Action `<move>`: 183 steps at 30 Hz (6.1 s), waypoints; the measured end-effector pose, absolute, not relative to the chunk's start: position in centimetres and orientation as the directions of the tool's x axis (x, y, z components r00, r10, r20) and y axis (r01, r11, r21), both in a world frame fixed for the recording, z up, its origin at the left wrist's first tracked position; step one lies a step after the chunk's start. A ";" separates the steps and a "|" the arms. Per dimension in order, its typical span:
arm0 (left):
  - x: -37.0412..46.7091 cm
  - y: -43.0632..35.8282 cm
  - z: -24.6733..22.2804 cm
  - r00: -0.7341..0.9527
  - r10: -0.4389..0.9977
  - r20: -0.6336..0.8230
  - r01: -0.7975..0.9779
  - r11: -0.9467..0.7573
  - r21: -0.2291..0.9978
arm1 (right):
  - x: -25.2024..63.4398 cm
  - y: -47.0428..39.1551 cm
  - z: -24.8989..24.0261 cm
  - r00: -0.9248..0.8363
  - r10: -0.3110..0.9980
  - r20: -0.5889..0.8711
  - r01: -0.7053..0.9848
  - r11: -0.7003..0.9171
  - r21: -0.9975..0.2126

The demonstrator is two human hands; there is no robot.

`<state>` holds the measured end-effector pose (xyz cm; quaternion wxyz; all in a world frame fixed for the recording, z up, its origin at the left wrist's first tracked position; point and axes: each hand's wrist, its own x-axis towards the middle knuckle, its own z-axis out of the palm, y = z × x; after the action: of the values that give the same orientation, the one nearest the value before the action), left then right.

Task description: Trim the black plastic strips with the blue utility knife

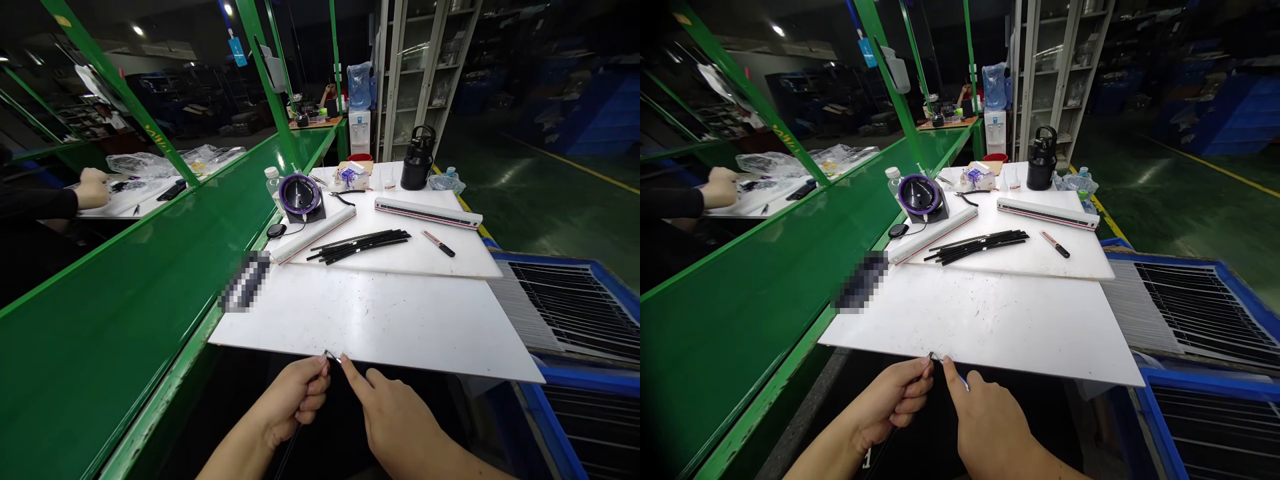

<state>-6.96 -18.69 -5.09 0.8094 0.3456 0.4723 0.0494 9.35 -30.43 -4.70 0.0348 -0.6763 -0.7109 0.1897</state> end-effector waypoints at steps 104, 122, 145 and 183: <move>-7.0 -18.5 -5.3 0.506 0.407 -0.760 0.319 0.731 0.604 | 10.4 -30.1 -3.3 -0.070 0.980 -0.187 0.857 -0.037 -0.513; -7.2 -18.3 -5.5 0.528 0.396 -0.752 0.287 0.749 0.596 | 10.3 -29.7 -2.8 -0.064 0.973 -0.220 0.879 -0.049 -0.474; -7.0 -20.0 2.8 0.905 0.242 -0.350 -0.060 0.886 0.459 | 17.7 -28.1 -5.2 0.354 0.917 0.182 0.787 -0.188 -0.588; -3.1 -20.6 5.0 0.680 0.732 -0.049 0.697 -0.624 0.354 | 14.5 -28.3 -1.8 0.265 0.962 0.071 0.089 0.049 -0.995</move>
<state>-3.07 -20.58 4.99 0.1747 0.8996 0.3971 0.0498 14.46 -28.29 -1.77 0.5572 -0.5676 -0.4626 0.3916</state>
